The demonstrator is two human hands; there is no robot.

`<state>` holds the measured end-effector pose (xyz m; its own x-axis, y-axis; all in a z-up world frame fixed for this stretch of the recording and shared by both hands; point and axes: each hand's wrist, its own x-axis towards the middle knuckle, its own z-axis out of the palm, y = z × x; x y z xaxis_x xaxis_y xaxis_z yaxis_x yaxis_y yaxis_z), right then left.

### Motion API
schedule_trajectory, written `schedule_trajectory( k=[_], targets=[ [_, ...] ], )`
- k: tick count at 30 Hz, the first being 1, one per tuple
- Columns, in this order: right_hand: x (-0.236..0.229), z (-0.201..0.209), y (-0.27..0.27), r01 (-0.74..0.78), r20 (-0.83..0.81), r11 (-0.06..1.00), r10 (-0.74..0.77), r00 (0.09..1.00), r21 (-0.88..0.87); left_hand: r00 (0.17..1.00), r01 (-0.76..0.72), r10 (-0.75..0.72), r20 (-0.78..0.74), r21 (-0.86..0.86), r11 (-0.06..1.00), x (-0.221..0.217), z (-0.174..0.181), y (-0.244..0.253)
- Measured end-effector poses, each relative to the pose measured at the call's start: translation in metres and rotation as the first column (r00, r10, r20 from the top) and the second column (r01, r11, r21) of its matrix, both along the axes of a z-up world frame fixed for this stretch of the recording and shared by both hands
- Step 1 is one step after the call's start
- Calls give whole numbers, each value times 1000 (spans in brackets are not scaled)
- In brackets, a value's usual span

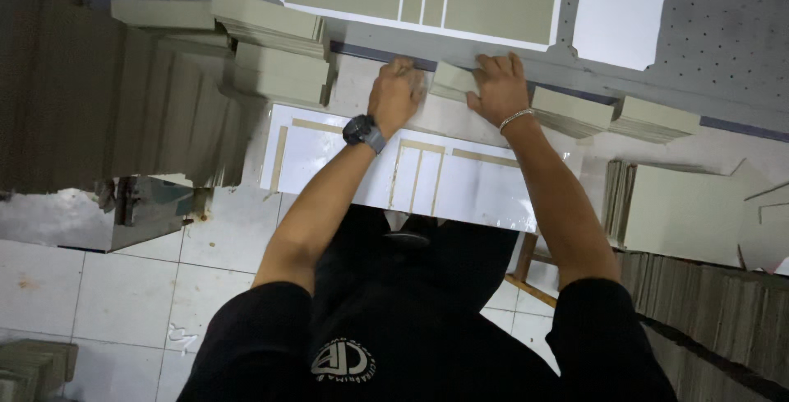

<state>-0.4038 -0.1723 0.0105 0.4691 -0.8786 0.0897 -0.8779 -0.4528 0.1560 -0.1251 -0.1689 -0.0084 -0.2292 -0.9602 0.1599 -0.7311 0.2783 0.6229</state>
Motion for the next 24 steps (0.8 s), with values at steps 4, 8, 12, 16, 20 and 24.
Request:
schedule_trajectory(
  k=[4, 8, 12, 16, 20, 24],
  targets=[
    [18, 53, 26, -3, 312, 999, -14, 950, 53, 967, -12, 31, -252, 75, 997, -9, -5, 22],
    [27, 30, 75, -11, 658, 994, -62, 750, 107, 851, 121, 148, -503, 463, 878, -3, 84, 80],
    [51, -19, 156, 29, 696, 737, -650, 307, 675, 845, 173, 224, -485, 645, 744, 7, 106, 139],
    [92, -47, 219, -88, 500, 505, -863, -69, 859, 777, 207, 383, -499, 777, 594, 23, 63, 188],
    [126, -10, 241, -113, 416, 450, -878, -238, 886, 783, 200, 396, -480, 797, 570, 31, 75, 206],
    [142, 32, 243, -234, 326, 414, -884, -336, 880, 668, 147, 560, -489, 825, 546, 40, 61, 208]
  ],
)
